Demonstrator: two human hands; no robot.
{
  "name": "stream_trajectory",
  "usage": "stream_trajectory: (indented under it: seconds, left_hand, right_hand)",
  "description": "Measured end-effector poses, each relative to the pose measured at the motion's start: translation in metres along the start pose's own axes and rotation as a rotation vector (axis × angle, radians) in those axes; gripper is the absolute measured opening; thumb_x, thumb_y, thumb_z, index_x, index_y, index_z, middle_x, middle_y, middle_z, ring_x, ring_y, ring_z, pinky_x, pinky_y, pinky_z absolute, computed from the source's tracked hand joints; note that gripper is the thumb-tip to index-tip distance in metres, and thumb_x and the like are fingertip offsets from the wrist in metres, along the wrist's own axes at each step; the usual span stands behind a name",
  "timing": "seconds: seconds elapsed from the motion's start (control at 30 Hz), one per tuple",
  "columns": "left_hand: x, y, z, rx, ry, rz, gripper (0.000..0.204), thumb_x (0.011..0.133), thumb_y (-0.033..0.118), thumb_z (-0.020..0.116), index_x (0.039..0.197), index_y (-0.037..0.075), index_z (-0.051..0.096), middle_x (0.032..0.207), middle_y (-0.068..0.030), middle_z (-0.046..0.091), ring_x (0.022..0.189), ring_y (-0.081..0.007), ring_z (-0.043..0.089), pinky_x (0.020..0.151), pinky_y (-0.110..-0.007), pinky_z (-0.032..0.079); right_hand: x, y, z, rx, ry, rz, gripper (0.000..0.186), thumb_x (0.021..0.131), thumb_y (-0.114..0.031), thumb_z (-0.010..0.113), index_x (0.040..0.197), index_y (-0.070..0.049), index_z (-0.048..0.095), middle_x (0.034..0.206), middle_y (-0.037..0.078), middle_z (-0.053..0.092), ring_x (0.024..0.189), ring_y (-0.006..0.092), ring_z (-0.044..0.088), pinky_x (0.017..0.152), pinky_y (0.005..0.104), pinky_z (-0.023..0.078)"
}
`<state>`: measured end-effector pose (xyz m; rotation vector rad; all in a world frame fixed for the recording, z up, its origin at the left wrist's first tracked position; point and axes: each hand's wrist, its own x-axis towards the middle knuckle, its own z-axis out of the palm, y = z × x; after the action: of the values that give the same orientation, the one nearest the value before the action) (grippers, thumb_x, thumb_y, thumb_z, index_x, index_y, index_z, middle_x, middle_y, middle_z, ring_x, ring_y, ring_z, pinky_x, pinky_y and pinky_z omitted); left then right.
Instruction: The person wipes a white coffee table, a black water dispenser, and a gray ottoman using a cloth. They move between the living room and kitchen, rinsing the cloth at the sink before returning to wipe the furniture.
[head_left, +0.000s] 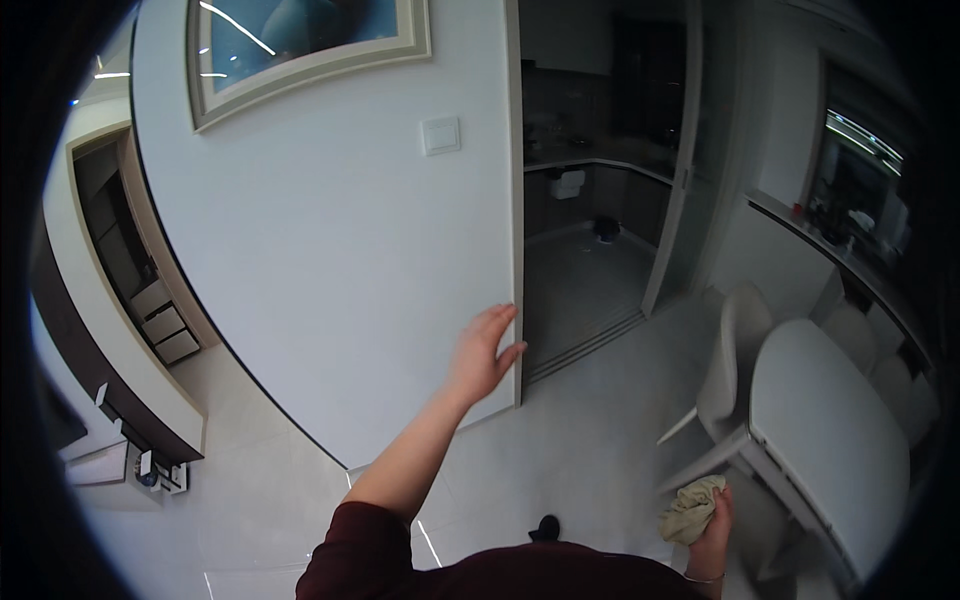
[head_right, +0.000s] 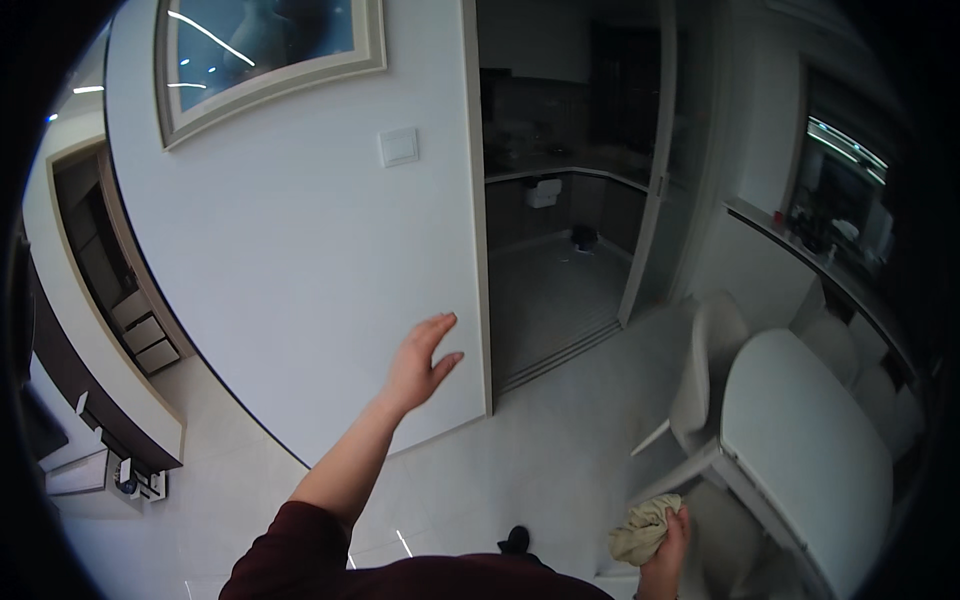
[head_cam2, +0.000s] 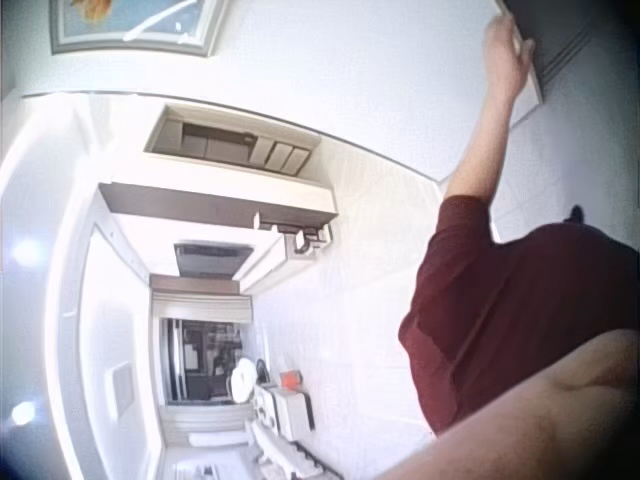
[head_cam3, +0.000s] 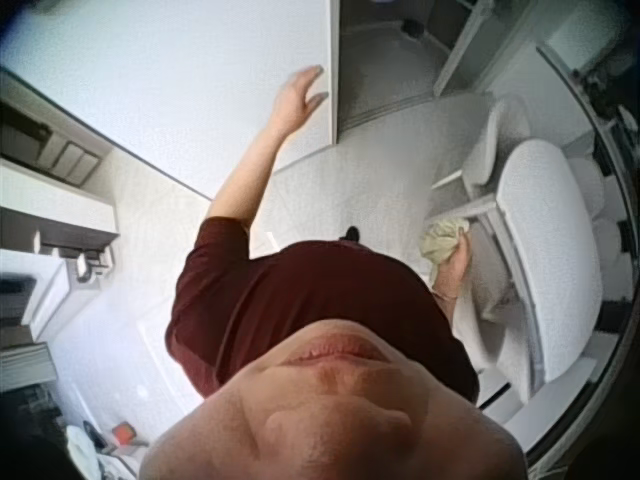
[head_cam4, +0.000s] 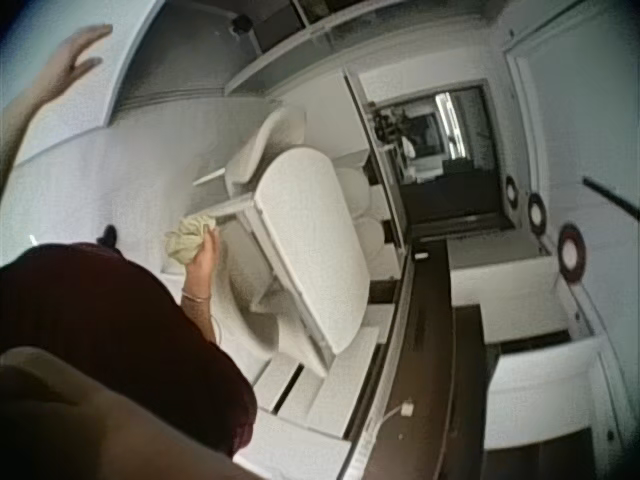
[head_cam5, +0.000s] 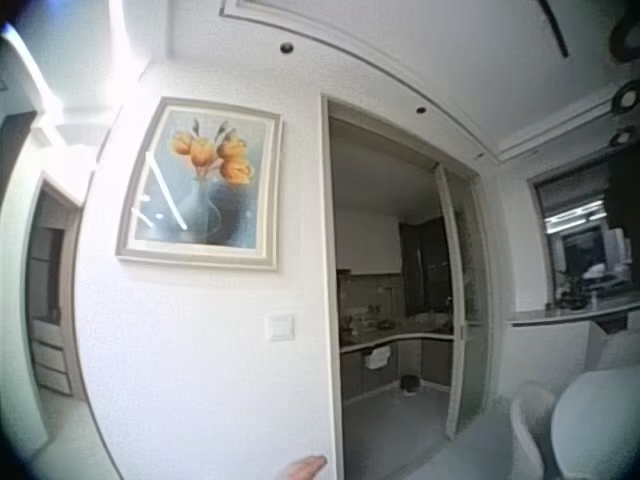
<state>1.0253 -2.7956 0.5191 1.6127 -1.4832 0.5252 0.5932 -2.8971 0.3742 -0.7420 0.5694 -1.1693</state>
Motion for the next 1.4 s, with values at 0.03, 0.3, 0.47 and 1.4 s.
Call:
stream_trajectory:
  seconds: [0.03,0.3,0.47,1.4]
  left_hand:
    - [0.022,-0.022,0.012,0.061,0.034,-0.016,0.051,0.080,0.014,0.070,0.126,0.002,0.051,0.126,-0.0182,0.054,0.117,-0.0364,0.050,0.096,-0.042,0.043]
    - [0.200,-0.166,0.061,0.790,0.226,-0.184,0.065,0.076,0.016,0.072,0.133,0.003,0.044,0.143,-0.0113,0.039,0.136,-0.0327,0.030,0.108,-0.056,0.021]
    - [0.250,-0.250,0.074,1.087,0.317,-0.224,0.069,0.079,0.019,0.070,0.138,0.005,0.039,0.149,-0.0059,0.034,0.141,-0.0306,0.022,0.111,-0.057,0.010]
    - [0.364,-0.234,0.263,1.592,0.878,-0.357,0.034,0.100,0.010,0.040,0.132,0.004,0.048,0.128,-0.0170,0.054,0.113,-0.0284,0.058,0.094,-0.038,0.050]
  right_hand:
    - [0.038,0.008,0.003,0.011,-0.033,0.014,0.016,0.093,-0.009,0.046,0.106,-0.003,0.053,0.093,0.007,0.059,0.083,0.0200,0.061,0.073,0.0350,0.051]
    - [0.299,0.029,0.160,-0.015,-0.324,0.054,0.020,0.092,-0.011,0.045,0.108,-0.001,0.052,0.097,0.008,0.059,0.086,0.0193,0.060,0.078,0.0345,0.050]
    - [0.394,0.052,0.210,-0.105,-0.329,0.127,0.020,0.092,-0.012,0.045,0.108,-0.002,0.051,0.098,0.008,0.059,0.088,0.0184,0.059,0.079,0.0328,0.049]
    - [0.999,0.121,0.260,-0.184,-0.549,0.490,0.017,0.093,-0.011,0.052,0.108,-0.003,0.051,0.096,0.007,0.059,0.086,0.0139,0.060,0.077,0.0283,0.051]
